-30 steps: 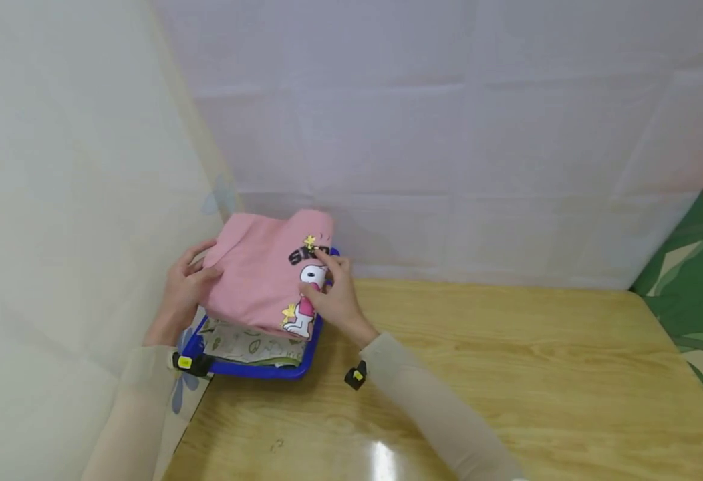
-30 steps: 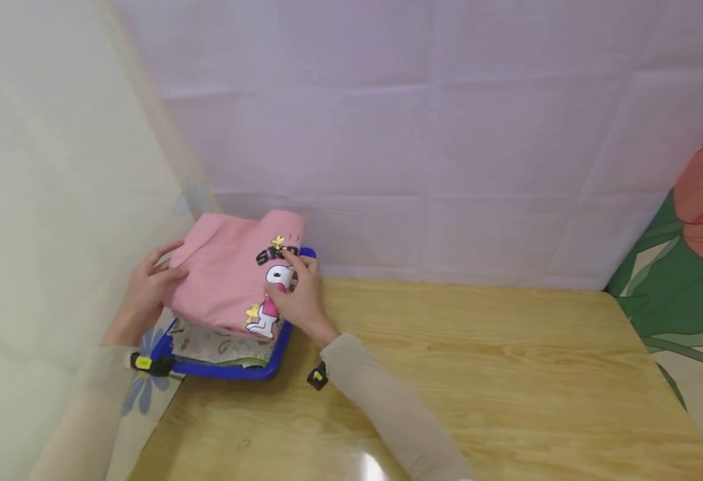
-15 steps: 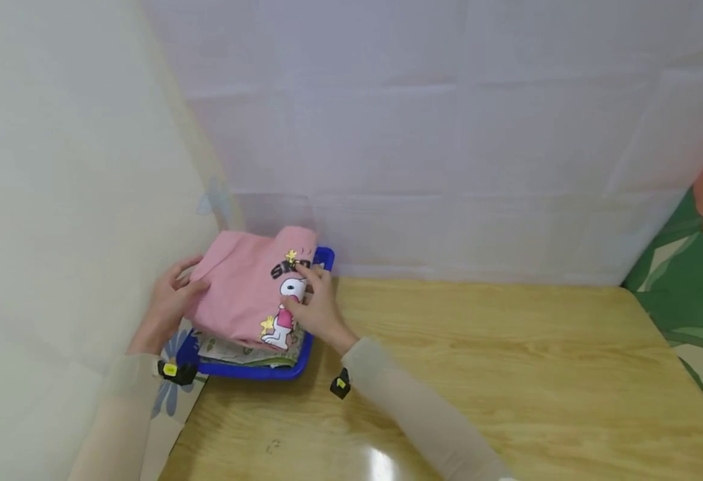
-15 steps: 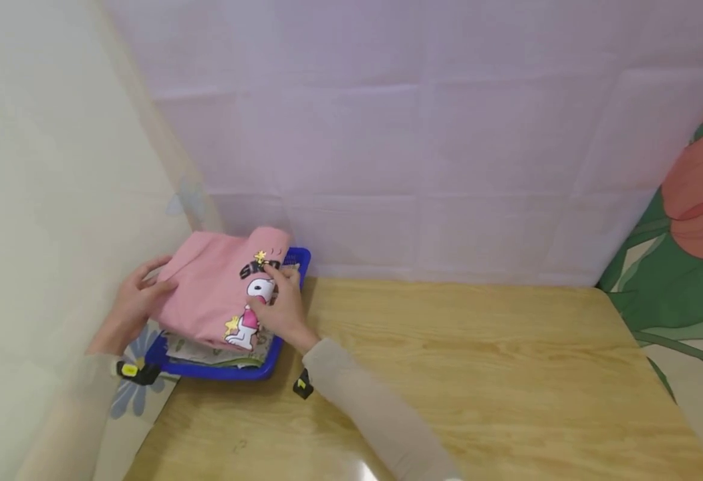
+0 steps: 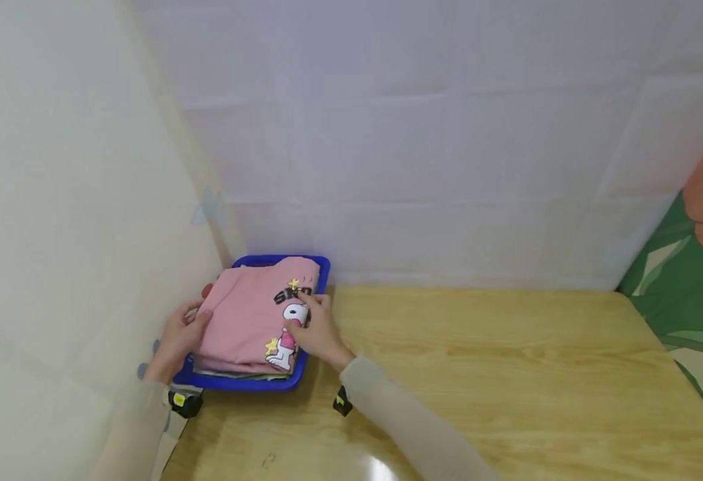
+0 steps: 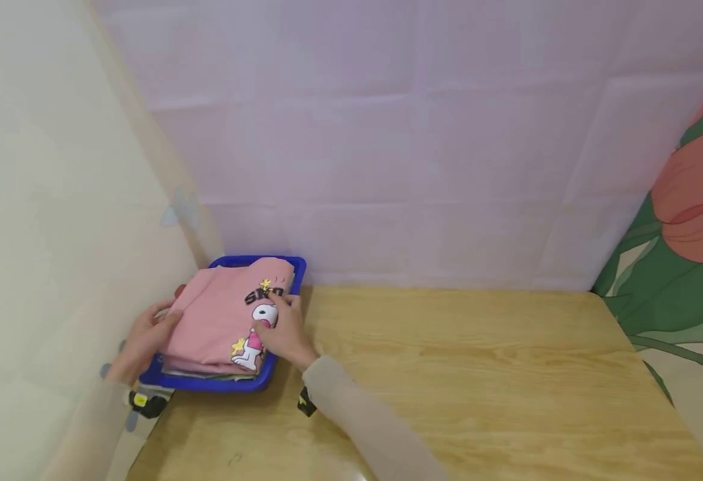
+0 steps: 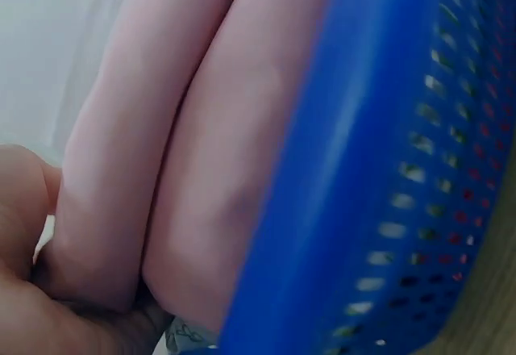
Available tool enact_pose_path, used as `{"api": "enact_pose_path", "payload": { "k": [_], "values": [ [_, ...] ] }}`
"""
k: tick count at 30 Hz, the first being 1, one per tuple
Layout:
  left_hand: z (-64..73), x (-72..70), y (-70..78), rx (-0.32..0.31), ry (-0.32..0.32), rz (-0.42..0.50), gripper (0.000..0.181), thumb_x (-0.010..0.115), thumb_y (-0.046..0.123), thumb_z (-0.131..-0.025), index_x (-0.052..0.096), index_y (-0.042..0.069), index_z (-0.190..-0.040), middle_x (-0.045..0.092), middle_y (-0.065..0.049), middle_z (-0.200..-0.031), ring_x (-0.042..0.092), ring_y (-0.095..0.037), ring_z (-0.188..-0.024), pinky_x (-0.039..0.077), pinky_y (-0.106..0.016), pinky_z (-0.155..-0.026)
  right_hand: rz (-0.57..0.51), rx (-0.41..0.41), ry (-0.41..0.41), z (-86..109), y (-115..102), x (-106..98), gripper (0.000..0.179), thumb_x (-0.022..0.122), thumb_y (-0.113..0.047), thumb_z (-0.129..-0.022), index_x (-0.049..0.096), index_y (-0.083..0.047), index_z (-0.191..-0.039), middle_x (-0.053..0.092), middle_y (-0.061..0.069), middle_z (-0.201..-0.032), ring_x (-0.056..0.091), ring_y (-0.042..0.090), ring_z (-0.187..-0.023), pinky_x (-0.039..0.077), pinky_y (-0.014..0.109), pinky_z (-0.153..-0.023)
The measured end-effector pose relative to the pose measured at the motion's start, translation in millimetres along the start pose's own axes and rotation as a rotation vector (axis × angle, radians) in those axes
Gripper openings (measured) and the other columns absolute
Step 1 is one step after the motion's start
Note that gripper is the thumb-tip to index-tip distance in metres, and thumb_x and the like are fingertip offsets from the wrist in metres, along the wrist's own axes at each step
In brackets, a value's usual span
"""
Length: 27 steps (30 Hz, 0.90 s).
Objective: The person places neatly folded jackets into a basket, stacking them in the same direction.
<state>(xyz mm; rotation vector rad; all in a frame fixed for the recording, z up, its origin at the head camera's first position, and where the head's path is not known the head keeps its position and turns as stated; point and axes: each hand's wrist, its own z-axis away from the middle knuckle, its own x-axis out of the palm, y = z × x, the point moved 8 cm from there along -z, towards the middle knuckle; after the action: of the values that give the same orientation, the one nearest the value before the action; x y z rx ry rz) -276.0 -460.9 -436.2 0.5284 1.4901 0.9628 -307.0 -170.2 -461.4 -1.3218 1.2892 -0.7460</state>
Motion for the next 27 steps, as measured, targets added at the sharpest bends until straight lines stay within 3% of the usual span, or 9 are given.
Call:
{"api": "enact_pose_path", "payload": {
  "k": [3, 6, 9, 11, 14, 16, 19, 22, 27],
  "values": [
    [0.4, -2.1, -5.6, 0.003, 0.036, -0.042, 0.061, 0.051, 0.029, -0.112, 0.036, -0.005, -0.161, 0.049, -0.038, -0.154, 0.059, 0.002, -0.102, 0.048, -0.009, -0.074, 0.063, -0.003, -0.023, 0.2, -3.8, 3.2, 0.073, 0.079, -0.019, -0.093, 0.050, -0.004, -0.158, 0.042, 0.018, -0.147, 0.058, 0.017, -0.105, 0.054, 0.018, -0.083],
    [-0.7, -1.3, -9.4, 0.003, 0.062, -0.090, 0.058, 0.051, 0.026, -0.111, 0.040, -0.006, -0.158, 0.053, -0.039, -0.149, 0.066, -0.019, -0.111, 0.049, -0.013, -0.072, 0.142, -0.003, -0.045, 0.0, -7.1, 5.5, 0.072, 0.078, -0.021, -0.093, 0.051, -0.005, -0.158, 0.042, 0.018, -0.146, 0.058, 0.019, -0.111, 0.054, 0.017, -0.080],
    [-5.9, -0.4, -9.0, 0.002, 0.086, -0.154, 0.057, 0.051, 0.025, -0.109, 0.042, -0.006, -0.156, 0.055, -0.039, -0.147, 0.063, -0.043, -0.126, 0.054, -0.025, -0.080, 0.184, -0.014, -0.048, -2.2, -10.8, 6.6, 0.071, 0.078, -0.021, -0.093, 0.053, -0.002, -0.156, 0.045, 0.019, -0.139, 0.058, 0.017, -0.102, 0.054, 0.017, -0.069],
    [-8.8, -0.2, -7.6, 0.005, 0.098, -0.181, 0.057, 0.051, 0.025, -0.108, 0.043, -0.007, -0.155, 0.055, -0.040, -0.147, 0.059, -0.050, -0.131, 0.057, -0.039, -0.090, 0.205, -0.013, -0.040, -2.5, -11.1, 7.9, 0.070, 0.079, -0.021, -0.092, 0.054, 0.000, -0.154, 0.045, 0.018, -0.133, 0.055, 0.014, -0.096, 0.053, 0.017, -0.065],
    [-6.9, -1.6, -10.0, -0.011, 0.113, -0.219, 0.057, 0.051, 0.024, -0.107, 0.043, -0.007, -0.154, 0.051, -0.041, -0.149, 0.052, -0.055, -0.136, 0.051, -0.059, -0.104, 0.214, 0.010, -0.046, 1.0, -8.6, 13.4, 0.069, 0.079, -0.019, -0.091, 0.055, 0.001, -0.153, 0.045, 0.017, -0.129, 0.054, 0.010, -0.087, 0.053, 0.016, -0.061],
    [-1.8, -4.3, -14.7, -0.034, 0.126, -0.235, 0.057, 0.051, 0.024, -0.107, 0.044, -0.008, -0.154, 0.051, -0.041, -0.149, 0.051, -0.057, -0.137, 0.047, -0.065, -0.108, 0.225, 0.033, -0.063, 4.4, -6.2, 19.4, 0.069, 0.079, -0.018, -0.091, 0.055, 0.000, -0.153, 0.045, 0.016, -0.129, 0.052, 0.007, -0.083, 0.053, 0.015, -0.061],
    [5.4, -10.9, -19.8, -0.054, 0.152, -0.257, 0.057, 0.051, 0.025, -0.107, 0.046, -0.007, -0.153, 0.053, -0.040, -0.148, 0.052, -0.056, -0.136, 0.048, -0.063, -0.104, 0.229, 0.037, -0.077, 5.7, -8.5, 25.7, 0.069, 0.078, -0.017, -0.091, 0.055, -0.001, -0.154, 0.045, 0.016, -0.130, 0.052, 0.005, -0.083, 0.053, 0.014, -0.062],
    [7.5, -17.8, -17.2, -0.033, 0.183, -0.245, 0.057, 0.052, 0.027, -0.107, 0.047, -0.006, -0.153, 0.055, -0.039, -0.146, 0.054, -0.056, -0.134, 0.050, -0.060, -0.101, 0.241, 0.003, -0.064, 1.3, -17.4, 25.4, 0.068, 0.078, -0.017, -0.091, 0.056, 0.000, -0.153, 0.046, 0.017, -0.132, 0.052, 0.007, -0.088, 0.053, 0.013, -0.065],
    [7.0, -18.0, -7.1, -0.017, 0.165, -0.214, 0.059, 0.053, 0.028, -0.107, 0.045, -0.005, -0.155, 0.053, -0.039, -0.149, 0.051, -0.055, -0.138, 0.048, -0.061, -0.106, 0.251, 0.021, -0.051, -2.6, -23.3, 16.3, 0.070, 0.080, -0.018, -0.091, 0.055, -0.002, -0.154, 0.046, 0.020, -0.142, 0.058, 0.015, -0.103, 0.055, 0.013, -0.072]
  ]
}}
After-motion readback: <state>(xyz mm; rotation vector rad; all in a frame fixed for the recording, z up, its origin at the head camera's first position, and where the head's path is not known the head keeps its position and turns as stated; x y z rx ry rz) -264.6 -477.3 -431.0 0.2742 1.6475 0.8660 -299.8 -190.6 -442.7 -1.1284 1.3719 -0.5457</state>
